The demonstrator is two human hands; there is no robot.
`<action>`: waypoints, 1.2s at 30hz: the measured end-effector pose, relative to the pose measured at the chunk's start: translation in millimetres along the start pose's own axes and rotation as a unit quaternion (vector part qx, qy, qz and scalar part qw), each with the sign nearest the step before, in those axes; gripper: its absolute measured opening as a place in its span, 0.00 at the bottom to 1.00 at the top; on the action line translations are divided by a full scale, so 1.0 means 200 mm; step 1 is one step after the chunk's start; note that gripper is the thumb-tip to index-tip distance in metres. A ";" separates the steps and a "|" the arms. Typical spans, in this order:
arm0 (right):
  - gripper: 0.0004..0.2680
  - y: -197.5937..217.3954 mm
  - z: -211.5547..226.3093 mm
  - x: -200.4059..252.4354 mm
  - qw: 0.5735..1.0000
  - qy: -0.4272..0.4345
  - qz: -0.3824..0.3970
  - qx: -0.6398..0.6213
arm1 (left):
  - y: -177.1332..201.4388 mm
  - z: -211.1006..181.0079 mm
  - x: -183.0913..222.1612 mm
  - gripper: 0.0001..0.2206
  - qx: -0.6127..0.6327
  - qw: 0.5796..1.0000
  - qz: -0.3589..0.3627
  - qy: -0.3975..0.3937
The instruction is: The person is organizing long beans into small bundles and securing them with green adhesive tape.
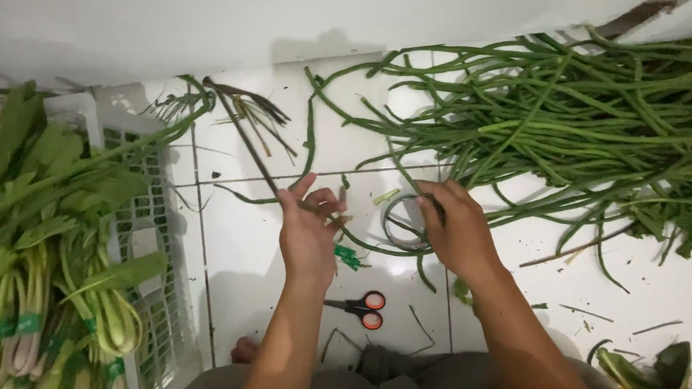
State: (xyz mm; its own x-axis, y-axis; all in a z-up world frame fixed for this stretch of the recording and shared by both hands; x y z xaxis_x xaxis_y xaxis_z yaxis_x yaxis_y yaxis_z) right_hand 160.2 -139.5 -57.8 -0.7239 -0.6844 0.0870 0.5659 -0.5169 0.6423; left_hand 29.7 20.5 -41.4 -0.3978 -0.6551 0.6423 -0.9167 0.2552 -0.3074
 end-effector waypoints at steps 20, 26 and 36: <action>0.12 -0.13 0.26 0.10 0.989 0.029 0.120 -0.078 | 0.09 0.12 -0.07 0.21 0.097 0.985 0.146 0.003; 0.10 -0.05 0.19 0.07 0.916 -0.106 0.386 -0.008 | 0.24 -0.07 -0.12 0.18 0.257 0.960 0.115 -0.003; 0.22 0.72 -0.20 0.10 0.862 -0.447 0.203 0.126 | 0.53 -0.20 -0.21 0.14 0.409 0.893 0.125 -0.138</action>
State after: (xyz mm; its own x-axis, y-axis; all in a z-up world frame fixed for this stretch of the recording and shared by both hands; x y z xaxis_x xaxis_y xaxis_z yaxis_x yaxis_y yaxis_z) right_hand 243.6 -247.6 5.3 -0.5655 -0.0551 0.8229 0.8218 -0.1224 0.5565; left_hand -51.8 103.4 -73.2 -0.4582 -0.8296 0.3193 -0.4219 -0.1132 -0.8996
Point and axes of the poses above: each hand's wrist, its own x-axis away from the middle knuckle, its own y-axis out of the back of the hand, z = x × y, the point moved 1 cm from there along -x, towards the middle knuckle, and after that the axes turned 1 degree about -z, right-handed, at the moved point
